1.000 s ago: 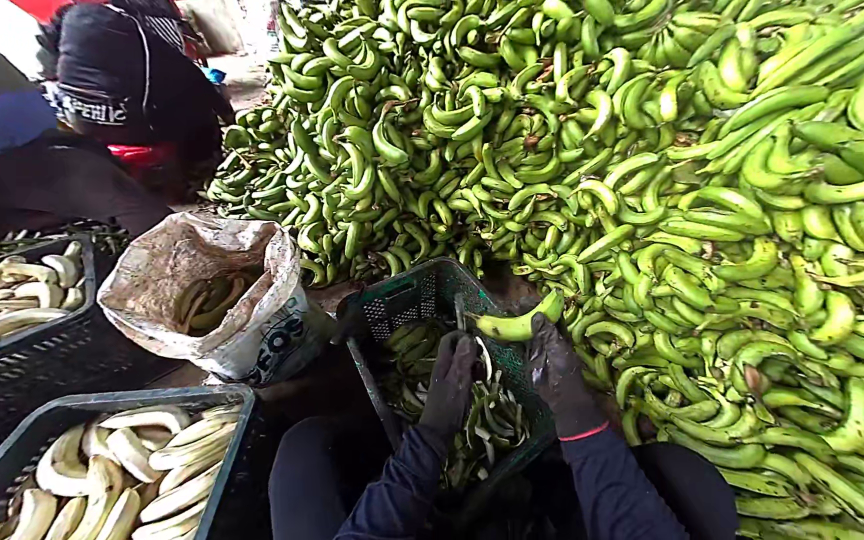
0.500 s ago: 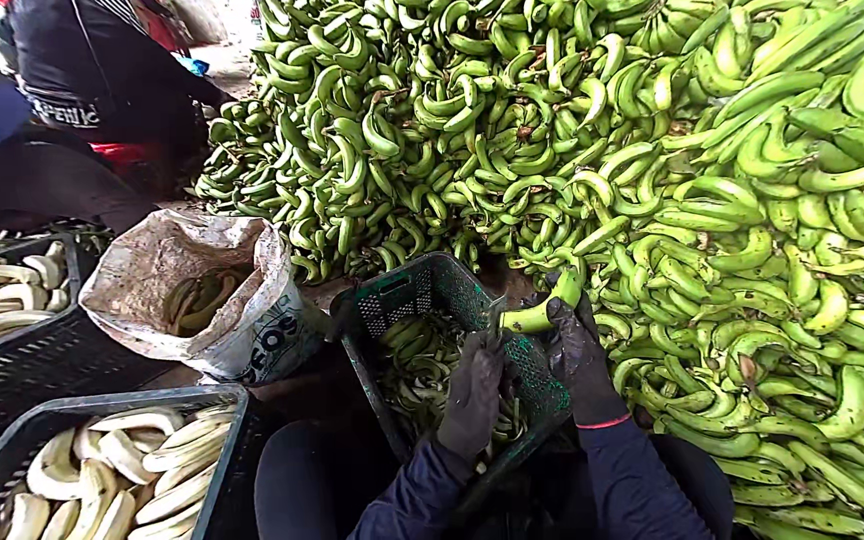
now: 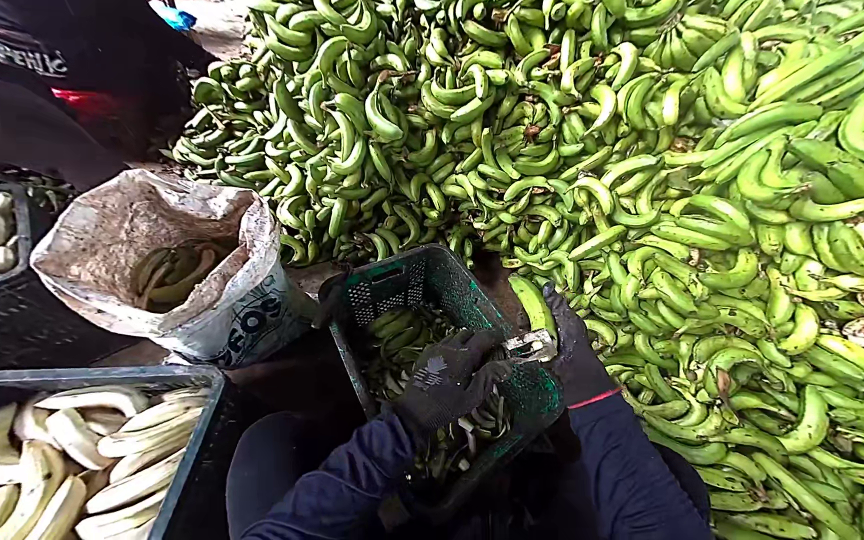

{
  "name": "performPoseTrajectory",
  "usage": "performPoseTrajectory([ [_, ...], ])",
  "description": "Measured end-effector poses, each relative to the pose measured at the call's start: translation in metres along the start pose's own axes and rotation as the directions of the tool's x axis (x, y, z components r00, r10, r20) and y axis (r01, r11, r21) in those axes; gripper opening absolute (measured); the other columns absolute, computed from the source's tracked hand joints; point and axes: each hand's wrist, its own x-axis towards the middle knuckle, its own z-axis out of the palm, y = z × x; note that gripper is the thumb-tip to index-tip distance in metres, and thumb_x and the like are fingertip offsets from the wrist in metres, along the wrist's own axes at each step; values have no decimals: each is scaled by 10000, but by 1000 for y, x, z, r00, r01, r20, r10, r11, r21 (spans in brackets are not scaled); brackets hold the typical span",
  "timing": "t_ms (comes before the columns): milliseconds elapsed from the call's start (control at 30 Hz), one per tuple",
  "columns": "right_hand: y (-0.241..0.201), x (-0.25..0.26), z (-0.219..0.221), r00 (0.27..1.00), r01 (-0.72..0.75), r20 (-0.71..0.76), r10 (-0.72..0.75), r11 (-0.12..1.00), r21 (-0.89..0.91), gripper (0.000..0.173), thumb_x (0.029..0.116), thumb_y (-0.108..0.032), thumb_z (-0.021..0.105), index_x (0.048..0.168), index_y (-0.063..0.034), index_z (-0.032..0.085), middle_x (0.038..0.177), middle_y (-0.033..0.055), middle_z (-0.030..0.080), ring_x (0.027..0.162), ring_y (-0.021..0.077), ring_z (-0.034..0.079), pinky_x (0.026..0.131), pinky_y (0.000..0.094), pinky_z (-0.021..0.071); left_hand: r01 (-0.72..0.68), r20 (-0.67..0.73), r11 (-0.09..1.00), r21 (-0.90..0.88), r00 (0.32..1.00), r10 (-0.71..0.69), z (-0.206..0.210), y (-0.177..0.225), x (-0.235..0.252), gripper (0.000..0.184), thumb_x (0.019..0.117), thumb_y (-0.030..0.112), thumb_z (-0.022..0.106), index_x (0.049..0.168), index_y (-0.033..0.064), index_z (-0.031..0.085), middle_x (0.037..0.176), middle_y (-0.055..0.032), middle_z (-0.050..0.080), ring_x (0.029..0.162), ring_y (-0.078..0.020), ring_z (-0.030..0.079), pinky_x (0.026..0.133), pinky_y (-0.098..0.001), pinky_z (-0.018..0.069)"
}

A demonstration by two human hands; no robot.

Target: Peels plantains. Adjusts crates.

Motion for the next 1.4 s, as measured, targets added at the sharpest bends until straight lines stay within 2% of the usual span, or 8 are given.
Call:
performPoseTrajectory([
  [133, 24, -5, 5, 993, 22, 119, -19, 1000, -22, 403, 1115, -364, 318, 1187, -81, 597, 883, 61, 674, 758, 132, 671, 681, 309, 590, 108, 41, 994, 24, 993, -109, 2, -13, 6, 490, 1044, 446, 507, 1408, 132, 607, 1199, -182, 673, 1062, -336, 675, 925, -555, 536],
  [400, 56, -21, 12, 965, -169, 222, 142, 980, 108, 585, 1102, -487, 162, 1138, -63, 563, 682, 87, 628, 496, 174, 619, 434, 322, 556, 397, -439, 918, 2, 825, -356, -24, -63, 19, 488, 1026, 418, 587, 1412, 119, 579, 1189, -224, 654, 1070, -405, 657, 893, -624, 534],
  [667, 40, -1, -9, 986, 164, 34, -166, 986, 35, 364, 1118, -286, 270, 1248, -97, 553, 870, 29, 674, 700, 101, 666, 617, 269, 589, 15, -24, 953, -304, 999, -23, 9, -20, -12, 418, 1055, 350, 525, 1311, 44, 648, 1103, -111, 708, 951, -168, 686, 894, -385, 571],
  [800, 59, -4, -16, 956, 158, 238, -172, 985, 74, 378, 1091, -303, 294, 1249, -102, 572, 917, 33, 710, 770, 106, 697, 679, 286, 610, 82, -27, 983, -167, 996, -87, 13, -25, -9, 417, 1037, 354, 564, 1362, 105, 642, 1140, -151, 701, 1025, -273, 688, 924, -498, 556],
  [967, 80, -22, -2, 917, -131, 392, 79, 985, 108, 505, 1094, -366, 234, 1028, -65, 634, 813, 91, 721, 618, 164, 694, 541, 317, 606, 244, -373, 967, 67, 906, -203, 0, -66, 10, 428, 991, 336, 654, 1369, 136, 631, 1139, -215, 675, 1051, -419, 656, 877, -613, 535],
  [1100, 70, -7, -2, 962, 124, 234, -141, 989, 86, 424, 1094, -332, 257, 1193, -104, 599, 817, 38, 700, 633, 105, 670, 551, 280, 593, 174, -329, 976, -128, 921, -207, -7, -50, -2, 447, 1027, 356, 593, 1388, 93, 594, 1143, -143, 681, 995, -260, 682, 871, -486, 580],
  [1267, 47, 9, 4, 813, 567, -29, -581, 803, -183, 484, 1076, -298, 414, 1541, -180, 349, 1294, 39, 594, 1051, 127, 631, 881, 343, 562, 91, -189, 972, -218, 973, -133, 27, -8, -23, 515, 1040, 457, 511, 1350, 66, 637, 1086, -145, 695, 940, -241, 693, 841, -446, 588],
  [1400, 52, -2, 7, 877, 481, 102, -470, 857, -184, 396, 1090, -310, 392, 1470, -206, 433, 1154, -9, 632, 953, 77, 642, 826, 307, 572, 143, -189, 979, -149, 967, -170, 24, -21, -14, 467, 1032, 403, 558, 1366, 86, 636, 1098, -154, 700, 972, -279, 690, 873, -489, 574],
])
